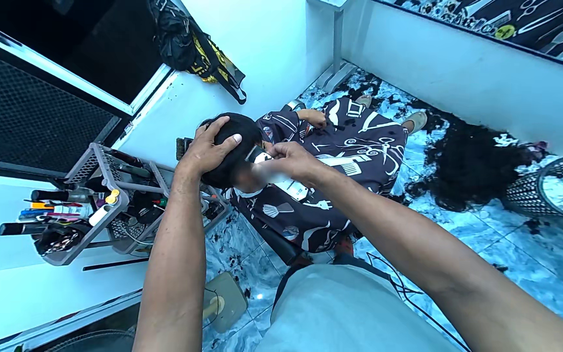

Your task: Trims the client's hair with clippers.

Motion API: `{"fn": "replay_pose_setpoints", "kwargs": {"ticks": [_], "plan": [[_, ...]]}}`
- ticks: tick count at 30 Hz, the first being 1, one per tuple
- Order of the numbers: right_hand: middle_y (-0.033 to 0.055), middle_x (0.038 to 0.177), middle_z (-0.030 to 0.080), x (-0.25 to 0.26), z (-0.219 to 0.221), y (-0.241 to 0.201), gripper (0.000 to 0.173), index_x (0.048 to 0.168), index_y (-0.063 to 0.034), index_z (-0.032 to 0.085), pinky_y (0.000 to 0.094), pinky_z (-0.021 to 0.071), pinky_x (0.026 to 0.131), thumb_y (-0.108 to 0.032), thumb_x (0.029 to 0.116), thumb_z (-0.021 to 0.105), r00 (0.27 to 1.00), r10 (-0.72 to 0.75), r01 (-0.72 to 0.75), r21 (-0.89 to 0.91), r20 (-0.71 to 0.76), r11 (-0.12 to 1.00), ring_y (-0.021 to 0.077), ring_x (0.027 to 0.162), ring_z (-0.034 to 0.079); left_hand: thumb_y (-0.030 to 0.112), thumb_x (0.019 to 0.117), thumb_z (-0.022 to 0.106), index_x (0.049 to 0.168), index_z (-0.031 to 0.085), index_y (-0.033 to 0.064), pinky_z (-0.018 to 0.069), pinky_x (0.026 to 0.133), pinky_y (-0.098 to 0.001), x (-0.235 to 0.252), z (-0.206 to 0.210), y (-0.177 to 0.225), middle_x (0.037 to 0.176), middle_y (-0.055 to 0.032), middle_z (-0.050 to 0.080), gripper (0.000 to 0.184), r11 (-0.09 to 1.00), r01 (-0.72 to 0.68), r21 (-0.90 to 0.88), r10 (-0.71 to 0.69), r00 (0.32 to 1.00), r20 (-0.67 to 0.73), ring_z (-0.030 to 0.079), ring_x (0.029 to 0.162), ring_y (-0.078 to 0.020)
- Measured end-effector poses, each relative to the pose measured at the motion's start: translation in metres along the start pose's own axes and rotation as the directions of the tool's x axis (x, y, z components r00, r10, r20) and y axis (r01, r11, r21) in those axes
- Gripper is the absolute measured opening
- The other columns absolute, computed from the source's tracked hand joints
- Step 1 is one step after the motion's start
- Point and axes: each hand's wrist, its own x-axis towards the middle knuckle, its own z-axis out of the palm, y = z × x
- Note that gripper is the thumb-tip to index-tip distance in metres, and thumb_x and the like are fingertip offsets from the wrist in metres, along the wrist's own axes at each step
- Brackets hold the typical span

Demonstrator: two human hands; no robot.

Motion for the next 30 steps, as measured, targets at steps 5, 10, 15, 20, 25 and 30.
{"fn": "replay_pose_setpoints", "kwargs": {"ticks": [5,10,15,20,25,30], "plan": [[0.0125,0.081,0.066,0.002,0.000,0.005,0.029,0.093,-0.0024,0.068,0.0490,0.0545,0.069,-0.029,0.0872,0.079,0.999,0.041,-0.044,-0.138,-0.025,0.989,0.0250,0.074,0.065,0.073,0.0893,0.059,0.154,0.043,0.0425,0.0366,0.113,-0.0643,0.000,-0.001,0.003,0.161,-0.0152,0.037,0.074,1.000,0.000,-0.002,0.000,1.000,-0.007,0.038,0.147,-0.0349],[0.0114,0.079,0.065,-0.001,0.000,0.002,0.028,0.093,-0.0039,0.068,0.0499,0.0535,0.068,-0.030,0.0879,0.078,1.000,0.024,-0.025,-0.179,-0.008,0.984,0.0248,0.073,0.064,0.074,0.0891,0.058,0.155,0.042,0.0427,0.0357,0.114,-0.0635,-0.001,0.000,0.002,0.162,-0.0139,0.037,0.075,1.000,0.000,0.000,0.000,1.000,0.002,0.037,0.148,-0.0334],[0.0118,0.086,0.067,-0.002,0.002,-0.002,0.029,0.101,-0.0022,0.069,0.0445,0.0561,0.073,-0.028,0.0907,0.077,1.000,0.004,-0.004,-0.016,-0.026,1.000,0.0218,0.077,0.065,0.073,0.0899,0.059,0.155,0.043,0.0421,0.0353,0.114,-0.0648,-0.002,0.000,0.003,0.162,-0.0148,0.037,0.073,1.000,-0.002,-0.003,0.002,1.000,-0.002,0.036,0.149,-0.0348],[0.0127,0.081,0.066,-0.001,0.004,0.001,0.032,0.092,-0.0039,0.068,0.0545,0.0538,0.070,-0.034,0.0871,0.078,0.999,0.048,-0.046,-0.272,-0.002,0.961,0.0278,0.076,0.065,0.074,0.0890,0.058,0.154,0.042,0.0431,0.0351,0.114,-0.0646,-0.003,0.000,0.002,0.162,-0.0133,0.036,0.074,1.000,-0.008,-0.004,0.008,1.000,-0.008,0.036,0.149,-0.0336],[0.0118,0.086,0.069,-0.005,0.005,-0.006,0.031,0.103,-0.0024,0.070,0.0465,0.0569,0.073,-0.029,0.0896,0.078,1.000,0.003,-0.002,-0.079,0.006,0.997,0.0230,0.077,0.066,0.074,0.0890,0.059,0.154,0.042,0.0436,0.0360,0.113,-0.0645,-0.005,0.001,-0.001,0.163,-0.0130,0.036,0.074,1.000,0.002,-0.007,-0.002,1.000,-0.006,0.037,0.148,-0.0333],[0.0139,0.082,0.067,-0.006,0.004,-0.003,0.029,0.096,-0.0008,0.068,0.0481,0.0581,0.068,-0.027,0.0895,0.077,0.999,0.036,-0.036,-0.044,-0.012,0.998,0.0253,0.072,0.067,0.074,0.0889,0.059,0.154,0.043,0.0433,0.0357,0.114,-0.0648,-0.005,0.002,-0.001,0.163,-0.0123,0.037,0.074,1.000,-0.011,-0.009,0.011,1.000,-0.013,0.037,0.149,-0.0332]]}}
